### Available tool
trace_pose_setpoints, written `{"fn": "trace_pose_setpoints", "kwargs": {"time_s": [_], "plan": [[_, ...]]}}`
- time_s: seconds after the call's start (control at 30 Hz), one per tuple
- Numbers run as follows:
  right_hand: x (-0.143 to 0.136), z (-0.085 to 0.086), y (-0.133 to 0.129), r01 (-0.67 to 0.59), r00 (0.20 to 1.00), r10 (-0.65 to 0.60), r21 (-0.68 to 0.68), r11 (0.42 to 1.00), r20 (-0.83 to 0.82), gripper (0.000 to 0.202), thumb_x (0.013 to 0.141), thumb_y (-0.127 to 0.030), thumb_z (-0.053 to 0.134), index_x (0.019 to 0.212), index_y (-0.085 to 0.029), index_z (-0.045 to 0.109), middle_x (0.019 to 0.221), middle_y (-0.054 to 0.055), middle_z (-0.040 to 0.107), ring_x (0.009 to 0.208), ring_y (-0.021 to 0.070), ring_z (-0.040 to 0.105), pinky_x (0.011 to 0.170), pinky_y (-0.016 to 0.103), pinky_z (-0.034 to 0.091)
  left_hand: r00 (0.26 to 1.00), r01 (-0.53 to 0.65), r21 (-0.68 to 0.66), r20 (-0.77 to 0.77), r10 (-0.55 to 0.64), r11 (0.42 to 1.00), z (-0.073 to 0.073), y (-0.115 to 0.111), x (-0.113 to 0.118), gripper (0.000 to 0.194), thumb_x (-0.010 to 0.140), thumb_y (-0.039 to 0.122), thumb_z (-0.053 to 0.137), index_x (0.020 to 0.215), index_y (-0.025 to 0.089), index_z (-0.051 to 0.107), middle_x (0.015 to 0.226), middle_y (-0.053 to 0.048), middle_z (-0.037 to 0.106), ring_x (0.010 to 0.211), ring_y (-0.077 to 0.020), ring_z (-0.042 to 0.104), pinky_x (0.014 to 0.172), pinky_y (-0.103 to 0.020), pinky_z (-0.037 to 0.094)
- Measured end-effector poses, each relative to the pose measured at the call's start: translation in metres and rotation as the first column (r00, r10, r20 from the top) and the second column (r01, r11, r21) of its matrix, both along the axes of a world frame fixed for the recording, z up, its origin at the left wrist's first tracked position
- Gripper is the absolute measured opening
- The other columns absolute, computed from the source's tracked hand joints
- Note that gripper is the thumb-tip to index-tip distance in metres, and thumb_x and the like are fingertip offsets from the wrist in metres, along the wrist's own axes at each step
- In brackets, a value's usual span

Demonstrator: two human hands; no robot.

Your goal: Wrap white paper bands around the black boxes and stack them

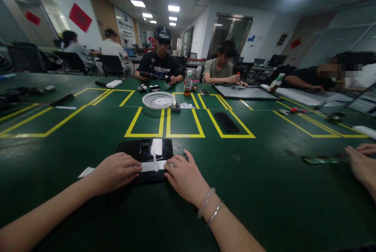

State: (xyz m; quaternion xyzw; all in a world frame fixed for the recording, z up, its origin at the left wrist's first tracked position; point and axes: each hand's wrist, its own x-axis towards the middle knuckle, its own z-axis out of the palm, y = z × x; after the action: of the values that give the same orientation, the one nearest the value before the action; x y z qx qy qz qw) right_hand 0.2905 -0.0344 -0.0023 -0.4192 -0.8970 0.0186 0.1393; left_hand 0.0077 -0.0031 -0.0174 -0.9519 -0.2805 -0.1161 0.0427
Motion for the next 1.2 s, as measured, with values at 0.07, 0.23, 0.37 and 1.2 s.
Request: {"fn": "trace_pose_setpoints", "kwargs": {"time_s": [0.07,0.23,0.37,1.2], "plan": [[0.001,0.0,0.0,-0.005,1.0,0.005,-0.01,1.0,-0.001,0.024,0.096,-0.026,0.054,0.119,-0.027,0.064,0.118,0.005,0.068,0.117,0.0249,0.057,0.113,0.058,0.025,1.0,-0.012,-0.015,0.011,0.012,1.0,0.0,0.0,0.0,0.019,0.096,0.025,0.057,0.11,0.022,0.069,0.111,-0.007,0.066,0.097,-0.0238,0.062,0.089,-0.038,0.048],[0.005,0.001,0.003,0.01,1.0,-0.01,0.016,1.0,-0.006,0.024,0.096,-0.026,0.056,0.118,-0.028,0.063,0.123,0.005,0.066,0.121,0.0249,0.054,0.114,0.058,0.022,0.993,-0.114,-0.021,0.015,0.114,0.993,-0.006,0.001,-0.002,0.078,0.083,0.062,0.07,0.145,0.02,0.047,0.149,-0.013,0.04,0.132,-0.0357,0.041,0.112,-0.051,0.032],[0.005,0.0,0.003,0.021,1.0,-0.021,0.032,0.999,0.009,0.019,0.096,-0.028,0.055,0.111,-0.029,0.067,0.122,0.004,0.066,0.122,0.0248,0.053,0.113,0.057,0.023,0.988,-0.156,-0.073,-0.015,0.156,0.985,-0.014,0.004,-0.003,0.096,0.082,0.073,0.063,0.153,0.016,0.033,0.152,-0.015,0.034,0.137,-0.0355,0.035,0.117,-0.052,0.023],[0.015,0.001,0.01,0.058,0.997,-0.058,-0.005,0.998,-0.045,0.026,0.096,-0.027,0.054,0.119,-0.029,0.066,0.117,0.003,0.068,0.113,0.0228,0.058,0.109,0.049,0.033,0.717,-0.674,-0.042,0.207,0.666,0.738,0.013,0.052,-0.116,0.062,0.087,0.067,0.053,0.117,0.015,0.066,0.115,-0.011,0.065,0.106,-0.0387,0.059,0.099,-0.057,0.039]]}}
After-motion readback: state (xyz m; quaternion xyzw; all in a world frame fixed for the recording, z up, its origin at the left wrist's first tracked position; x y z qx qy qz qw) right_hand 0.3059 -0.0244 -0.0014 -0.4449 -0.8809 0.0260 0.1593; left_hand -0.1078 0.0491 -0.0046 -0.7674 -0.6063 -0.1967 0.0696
